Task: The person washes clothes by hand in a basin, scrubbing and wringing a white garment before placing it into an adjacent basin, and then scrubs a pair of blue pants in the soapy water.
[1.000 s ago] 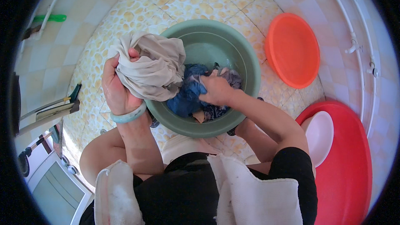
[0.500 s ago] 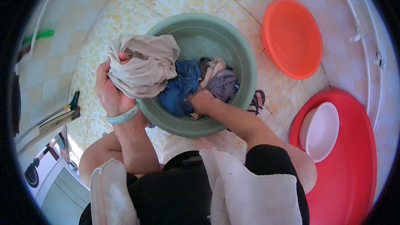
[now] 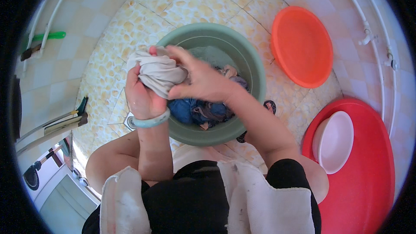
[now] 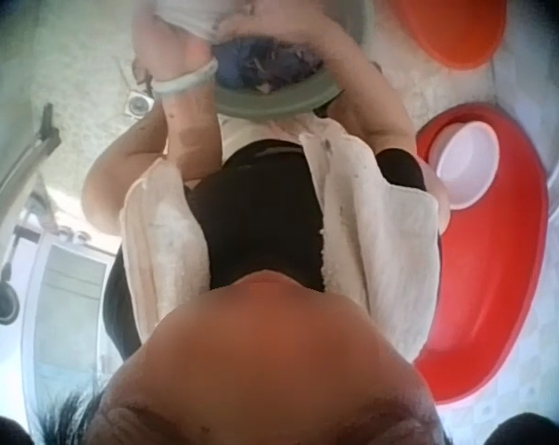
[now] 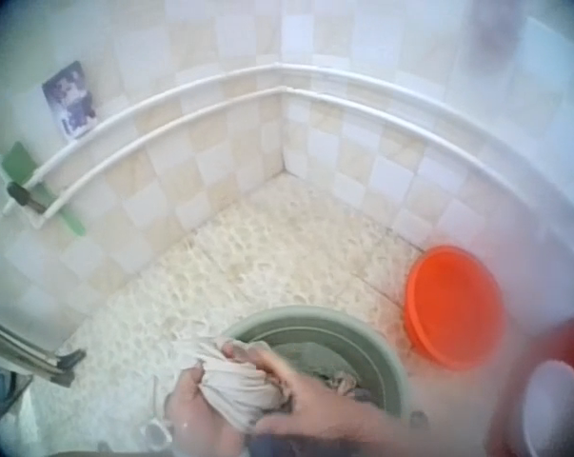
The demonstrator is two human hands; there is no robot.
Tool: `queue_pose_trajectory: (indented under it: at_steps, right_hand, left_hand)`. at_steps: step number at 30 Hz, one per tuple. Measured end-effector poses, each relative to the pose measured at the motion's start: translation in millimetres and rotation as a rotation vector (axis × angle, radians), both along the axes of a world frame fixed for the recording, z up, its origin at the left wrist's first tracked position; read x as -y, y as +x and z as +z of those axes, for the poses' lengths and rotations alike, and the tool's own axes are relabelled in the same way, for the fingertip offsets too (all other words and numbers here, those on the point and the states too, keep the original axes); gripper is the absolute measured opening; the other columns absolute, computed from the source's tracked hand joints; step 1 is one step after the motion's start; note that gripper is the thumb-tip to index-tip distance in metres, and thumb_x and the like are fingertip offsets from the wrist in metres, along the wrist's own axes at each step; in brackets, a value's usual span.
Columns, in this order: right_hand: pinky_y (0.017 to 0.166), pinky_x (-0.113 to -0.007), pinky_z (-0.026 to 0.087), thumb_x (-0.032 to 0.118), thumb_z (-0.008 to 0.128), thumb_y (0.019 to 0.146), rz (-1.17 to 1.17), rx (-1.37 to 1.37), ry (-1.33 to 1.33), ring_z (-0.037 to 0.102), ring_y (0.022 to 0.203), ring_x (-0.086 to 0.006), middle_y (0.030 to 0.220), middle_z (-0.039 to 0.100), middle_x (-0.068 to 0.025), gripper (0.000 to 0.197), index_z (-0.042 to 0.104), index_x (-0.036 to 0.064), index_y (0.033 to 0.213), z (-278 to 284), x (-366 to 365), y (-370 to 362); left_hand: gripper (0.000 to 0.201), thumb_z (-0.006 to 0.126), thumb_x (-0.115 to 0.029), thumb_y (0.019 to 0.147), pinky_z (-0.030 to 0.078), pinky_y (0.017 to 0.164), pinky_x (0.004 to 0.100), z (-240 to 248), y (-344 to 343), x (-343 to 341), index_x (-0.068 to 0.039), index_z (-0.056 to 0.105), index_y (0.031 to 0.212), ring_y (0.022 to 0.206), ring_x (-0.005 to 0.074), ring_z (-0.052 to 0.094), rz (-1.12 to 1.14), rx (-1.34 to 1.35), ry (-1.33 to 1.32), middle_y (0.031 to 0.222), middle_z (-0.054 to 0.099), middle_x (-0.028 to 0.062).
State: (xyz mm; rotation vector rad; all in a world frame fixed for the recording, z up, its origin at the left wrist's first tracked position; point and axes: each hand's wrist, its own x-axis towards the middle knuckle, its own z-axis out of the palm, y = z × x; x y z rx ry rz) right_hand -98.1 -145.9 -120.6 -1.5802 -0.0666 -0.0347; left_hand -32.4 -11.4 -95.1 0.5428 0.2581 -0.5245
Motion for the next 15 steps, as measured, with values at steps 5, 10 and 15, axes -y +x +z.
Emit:
queue_pose_trajectory:
  at_steps: [5, 10, 15]
  right_hand:
    - [0.101, -0.035, 0.034, 0.021, 0.073, 0.073, -0.061, -0.014, 0.056, 0.045, 0.119, -0.0231, 0.132, 0.044, -0.0136, 0.088, 0.022, 0.008, 0.143, 30, -10, -12]
    - [0.096, -0.034, 0.04, 0.004, 0.057, 0.075, -0.128, -0.023, 0.04, 0.05, 0.113, -0.0197, 0.128, 0.048, -0.0127, 0.065, 0.036, 0.0099, 0.137, 1, 41, -7]
    - [0.097, -0.038, 0.038, 0.01, 0.052, 0.079, -0.02, -0.404, -0.673, 0.05, 0.114, -0.0285, 0.124, 0.049, -0.016, 0.057, 0.04, 0.0158, 0.135, -111, 77, 5]
  left_hand:
    - [0.041, 0.036, -0.014, 0.093, 0.04, 0.097, 0.0423, 26, -8, 10, 0.006, 0.036, 0.129, 0.113, 0.0271, 0.05, -0.031, 0.151, -0.02, 0.125, 0.05, 0.0184]
    - [0.04, 0.044, -0.015, 0.091, 0.033, 0.101, 0.044, 13, -15, 20, 0.002, 0.039, 0.128, 0.117, 0.0261, 0.046, 0.045, 0.357, 0.063, 0.127, 0.047, 0.0151]
    - [0.033, 0.054, -0.01, 0.086, 0.034, 0.097, 0.0346, -134, -19, 15, 0.001, 0.048, 0.116, 0.111, 0.0174, 0.046, -0.076, 0.078, 0.725, 0.115, 0.053, 0.0085]
